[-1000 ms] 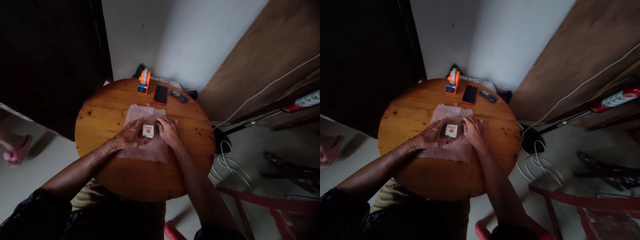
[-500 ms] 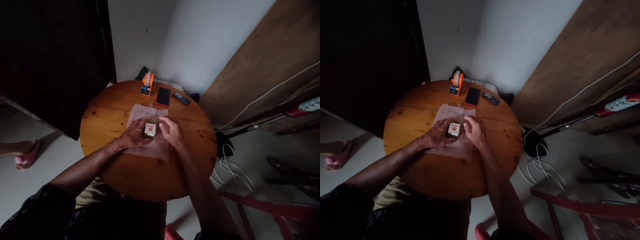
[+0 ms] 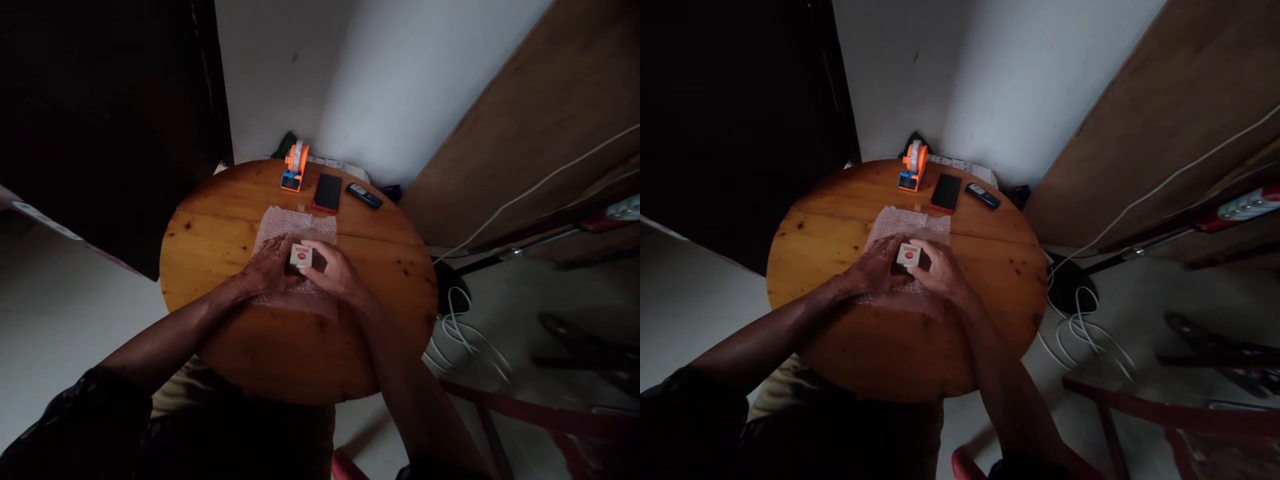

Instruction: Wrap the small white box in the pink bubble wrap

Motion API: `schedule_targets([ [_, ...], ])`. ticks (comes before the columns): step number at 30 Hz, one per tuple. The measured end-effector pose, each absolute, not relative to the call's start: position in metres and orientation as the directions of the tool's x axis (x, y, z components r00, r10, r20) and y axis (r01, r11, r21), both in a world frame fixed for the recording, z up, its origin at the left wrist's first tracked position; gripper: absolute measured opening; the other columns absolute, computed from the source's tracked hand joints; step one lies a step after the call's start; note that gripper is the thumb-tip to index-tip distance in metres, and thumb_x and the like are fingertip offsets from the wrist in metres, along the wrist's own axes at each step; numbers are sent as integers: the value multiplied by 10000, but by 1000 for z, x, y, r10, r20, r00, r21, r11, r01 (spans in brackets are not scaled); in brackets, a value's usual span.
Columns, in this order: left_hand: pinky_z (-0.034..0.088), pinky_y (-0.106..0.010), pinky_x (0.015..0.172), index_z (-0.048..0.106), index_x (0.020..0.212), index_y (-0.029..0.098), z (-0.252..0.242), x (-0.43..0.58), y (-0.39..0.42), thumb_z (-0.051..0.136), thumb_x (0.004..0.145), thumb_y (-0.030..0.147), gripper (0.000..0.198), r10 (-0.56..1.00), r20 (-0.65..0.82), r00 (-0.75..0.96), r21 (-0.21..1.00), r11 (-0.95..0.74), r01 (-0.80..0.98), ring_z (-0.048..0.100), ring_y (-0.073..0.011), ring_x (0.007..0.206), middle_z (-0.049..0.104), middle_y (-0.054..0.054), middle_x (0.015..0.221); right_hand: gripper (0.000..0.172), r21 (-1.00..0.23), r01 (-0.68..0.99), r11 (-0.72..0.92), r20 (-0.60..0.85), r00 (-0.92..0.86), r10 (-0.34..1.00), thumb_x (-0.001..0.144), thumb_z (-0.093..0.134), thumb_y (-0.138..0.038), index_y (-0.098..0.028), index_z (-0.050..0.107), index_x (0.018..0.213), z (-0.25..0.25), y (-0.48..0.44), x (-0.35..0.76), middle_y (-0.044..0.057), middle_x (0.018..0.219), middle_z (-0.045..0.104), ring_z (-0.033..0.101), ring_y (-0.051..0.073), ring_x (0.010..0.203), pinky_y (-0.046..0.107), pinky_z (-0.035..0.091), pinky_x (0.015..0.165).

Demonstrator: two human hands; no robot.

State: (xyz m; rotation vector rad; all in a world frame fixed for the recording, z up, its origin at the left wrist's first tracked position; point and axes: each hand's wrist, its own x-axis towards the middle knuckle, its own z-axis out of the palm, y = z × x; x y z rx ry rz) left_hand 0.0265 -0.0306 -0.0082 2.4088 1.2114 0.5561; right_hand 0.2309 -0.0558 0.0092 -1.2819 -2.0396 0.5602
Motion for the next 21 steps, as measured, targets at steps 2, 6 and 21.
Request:
schedule_targets([
  [2, 343, -591, 1211, 318, 1532, 118, -8, 26, -30, 741, 761, 496, 957, 824, 153, 545, 498, -541, 678, 384, -404, 1491, 424, -251, 1578, 490, -693, 603, 395, 319, -235, 918, 771, 702, -290, -231, 667, 1256, 17, -59, 234, 80, 1228, 738, 693, 282, 1108, 458, 528, 1006],
  [6, 308, -587, 1239, 325, 1540, 58, -6, 24, -27, 746, 764, 499, 986, 830, 117, 546, 477, -529, 702, 355, -425, 1506, 382, -287, 1597, 465, -748, 604, 275, 386, 58, 921, 787, 695, -359, -233, 661, 1233, 28, -55, 257, 73, 1178, 755, 700, 279, 1074, 473, 536, 987],
  [21, 284, -543, 1248, 346, 1540, 79, 0, 21, -26, 729, 809, 516, 934, 822, 84, 563, 455, -535, 712, 317, -383, 1532, 383, -251, 1610, 359, -449, 859, 244, 581, 73, 811, 861, 554, -294, -209, 662, 1193, 22, -51, 268, 149, 1393, 608, 572, 320, 1294, 514, 441, 1125],
])
